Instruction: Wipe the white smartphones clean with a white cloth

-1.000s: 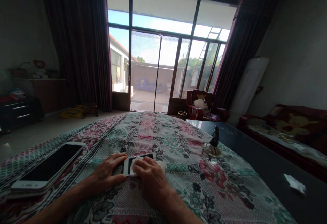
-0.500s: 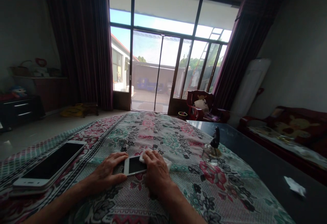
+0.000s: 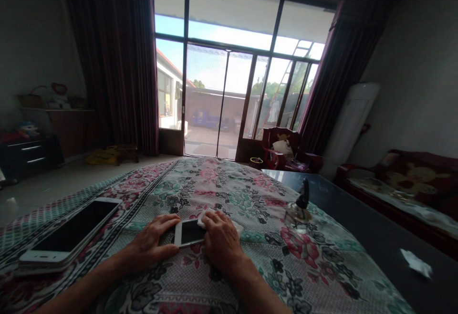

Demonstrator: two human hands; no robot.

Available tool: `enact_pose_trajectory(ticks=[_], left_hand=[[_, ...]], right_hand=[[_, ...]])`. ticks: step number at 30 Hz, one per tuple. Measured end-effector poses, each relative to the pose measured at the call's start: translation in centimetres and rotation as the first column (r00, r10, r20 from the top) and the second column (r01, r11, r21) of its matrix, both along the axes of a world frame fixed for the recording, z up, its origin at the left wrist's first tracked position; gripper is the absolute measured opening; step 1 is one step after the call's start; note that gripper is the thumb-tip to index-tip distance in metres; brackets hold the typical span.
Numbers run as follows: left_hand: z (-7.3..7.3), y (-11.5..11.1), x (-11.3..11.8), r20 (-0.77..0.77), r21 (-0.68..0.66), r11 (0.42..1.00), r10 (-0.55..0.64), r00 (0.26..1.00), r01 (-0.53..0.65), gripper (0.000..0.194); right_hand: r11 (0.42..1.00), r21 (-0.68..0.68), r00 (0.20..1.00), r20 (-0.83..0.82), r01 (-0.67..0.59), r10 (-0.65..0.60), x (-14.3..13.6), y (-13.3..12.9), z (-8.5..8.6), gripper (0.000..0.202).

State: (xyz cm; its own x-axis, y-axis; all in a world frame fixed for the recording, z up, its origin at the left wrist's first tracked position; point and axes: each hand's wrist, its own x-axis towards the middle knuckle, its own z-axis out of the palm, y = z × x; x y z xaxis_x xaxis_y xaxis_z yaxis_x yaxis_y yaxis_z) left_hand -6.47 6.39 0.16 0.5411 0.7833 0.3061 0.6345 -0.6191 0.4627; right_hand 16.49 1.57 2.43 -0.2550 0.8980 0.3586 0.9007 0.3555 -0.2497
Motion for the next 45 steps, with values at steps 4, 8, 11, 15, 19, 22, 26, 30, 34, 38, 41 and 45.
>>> enact_pose_trajectory(ticks=[4, 8, 11, 15, 19, 22, 26, 30, 34, 38, 41, 45], left_hand=[[0.0, 0.0, 0.2, 0.022, -0.006, 0.999, 0.032, 0.999, -0.032, 0.057], [-0.2, 0.2, 0.3, 0.031, 0.013, 1.000, 0.017, 0.999, -0.017, 0.053], [-0.3, 0.3, 0.2, 0.035, 0.026, 1.000, 0.009, 0.999, -0.010, 0.052], [-0.4, 0.3, 0.0, 0.046, 0.014, 1.000, 0.010, 0.999, -0.010, 0.054], [-0.3, 0.3, -0.1, 0.036, 0.001, 1.000, -0.003, 0.999, 0.003, 0.055], [-0.3, 0.3, -0.1, 0.019, 0.008, 1.000, 0.001, 1.000, -0.001, 0.056], [-0.4, 0.3, -0.1, -0.018, 0.011, 1.000, 0.005, 1.000, -0.005, 0.056], [-0.3, 0.3, 0.0, -0.055, 0.009, 1.000, 0.002, 0.998, -0.002, 0.055], [-0.5, 0.5, -0.1, -0.058, 0.002, 1.000, 0.000, 0.998, 0.001, 0.056], [-0.7, 0.5, -0.1, -0.038, -0.006, 1.000, 0.000, 0.999, 0.000, 0.057], [-0.6, 0.4, 0.0, -0.024, -0.012, 1.000, 0.009, 1.000, -0.009, 0.057], [-0.5, 0.3, 0.1, -0.006, 0.022, 1.000, -0.008, 1.000, 0.009, 0.053]], right_hand=[[1.000, 0.001, 0.999, 0.022, -0.027, 0.027, -1.0, -0.4, -0.2, 0.039], [0.969, 0.028, 0.969, -0.006, -0.247, 0.247, -2.7, -1.4, 0.1, 0.035], [0.926, 0.064, 0.925, -0.059, -0.372, 0.376, -3.0, -1.9, 0.3, 0.029], [0.962, 0.111, 0.961, -0.097, -0.248, 0.258, -1.6, -1.4, 0.1, 0.024], [0.990, 0.142, 0.996, -0.086, 0.003, 0.009, 0.4, -0.2, -0.4, 0.027], [0.990, 0.133, 0.999, -0.032, 0.044, -0.040, 1.0, 0.2, -0.8, 0.031], [0.989, 0.116, 0.995, 0.022, -0.094, 0.092, 0.9, 0.4, -1.1, 0.034], [0.982, 0.104, 0.988, -0.002, -0.155, 0.156, 0.8, 0.6, -1.1, 0.036], [0.985, 0.071, 0.987, -0.021, -0.155, 0.157, 0.4, -0.7, -0.9, 0.036], [0.981, 0.033, 0.982, -0.007, -0.190, 0.191, -0.4, -3.6, -0.6, 0.038], [0.978, 0.007, 0.978, 0.015, -0.210, 0.210, -0.8, -4.6, -0.2, 0.039], [0.986, -0.013, 0.986, 0.030, -0.166, 0.166, -1.8, -2.5, 0.3, 0.037]])
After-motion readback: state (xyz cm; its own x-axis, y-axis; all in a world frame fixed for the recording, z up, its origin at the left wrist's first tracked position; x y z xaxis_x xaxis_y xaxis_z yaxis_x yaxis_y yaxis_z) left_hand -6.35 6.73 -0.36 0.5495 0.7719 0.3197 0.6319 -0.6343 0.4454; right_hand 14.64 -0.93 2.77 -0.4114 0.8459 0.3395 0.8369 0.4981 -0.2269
